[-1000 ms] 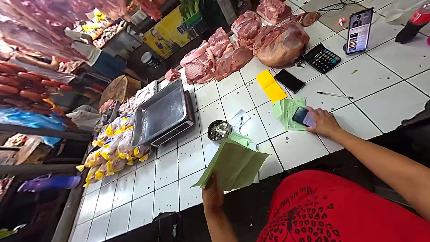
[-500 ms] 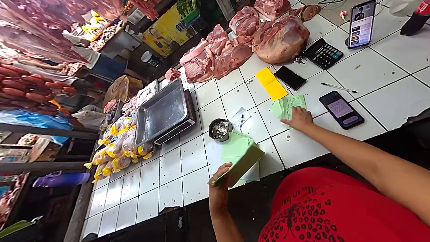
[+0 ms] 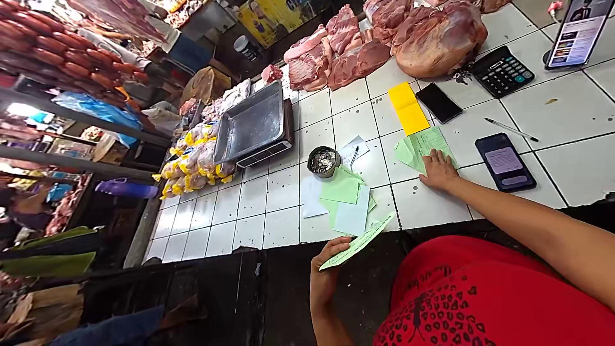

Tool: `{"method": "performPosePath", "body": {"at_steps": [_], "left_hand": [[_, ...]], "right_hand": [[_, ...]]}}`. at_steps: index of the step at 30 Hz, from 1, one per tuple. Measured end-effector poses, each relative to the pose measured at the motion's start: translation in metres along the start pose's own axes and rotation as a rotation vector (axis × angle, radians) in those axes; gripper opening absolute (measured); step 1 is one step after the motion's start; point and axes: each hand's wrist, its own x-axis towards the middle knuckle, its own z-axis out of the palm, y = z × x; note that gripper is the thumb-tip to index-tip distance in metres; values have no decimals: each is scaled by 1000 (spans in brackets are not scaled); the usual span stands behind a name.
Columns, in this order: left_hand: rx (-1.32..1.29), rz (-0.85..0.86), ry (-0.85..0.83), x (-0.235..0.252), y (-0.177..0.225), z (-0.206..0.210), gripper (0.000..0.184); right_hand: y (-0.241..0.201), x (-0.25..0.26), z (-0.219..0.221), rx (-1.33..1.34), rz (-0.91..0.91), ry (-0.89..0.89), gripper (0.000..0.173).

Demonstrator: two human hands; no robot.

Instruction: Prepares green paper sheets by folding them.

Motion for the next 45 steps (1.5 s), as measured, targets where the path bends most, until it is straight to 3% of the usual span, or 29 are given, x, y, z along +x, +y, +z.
{"method": "performPosePath", "body": {"at_steps": [3, 7, 13, 16, 18, 21, 26, 29, 32, 34, 37, 41, 45], "left_hand": [[-5, -8, 0, -8, 2, 19, 19], [41, -27, -20, -16, 5, 45, 20], [19, -87, -62, -16, 10, 82, 22], [75, -108, -23, -4, 16, 101, 25], [136, -160, 51, 7, 19, 113, 34], [-7, -237, 108, 22, 20, 131, 39], [-252, -261, 120, 41, 25, 180, 16], [-196, -139, 35, 54, 19, 198, 16], [-22, 24, -231, 62, 22, 208, 14], [26, 68, -335, 66, 30, 216, 12], [6, 91, -290, 71, 31, 216, 14], [-61, 27, -123, 65, 26, 191, 22], [-14, -98, 3, 56, 23, 165, 19]], "right_hand": [[12, -3, 1, -17, -47, 26, 54], [40, 0, -3, -38, -244, 81, 31], [61, -22, -16, 407, -414, 153, 38], [60, -53, -24, 564, -646, 281, 30], [60, -71, -30, 570, -829, 371, 26], [63, -95, -39, 446, -991, 520, 25], [70, -125, -40, 381, -1077, 629, 24], [69, -145, -42, 533, -970, 458, 35], [57, -174, -67, 742, -741, 237, 64], [48, -185, -81, 852, -607, 210, 63], [45, -181, -95, 918, -456, 315, 27], [66, -158, -121, 803, -327, 495, 33], [86, -127, -148, 699, -298, 527, 33]]}}
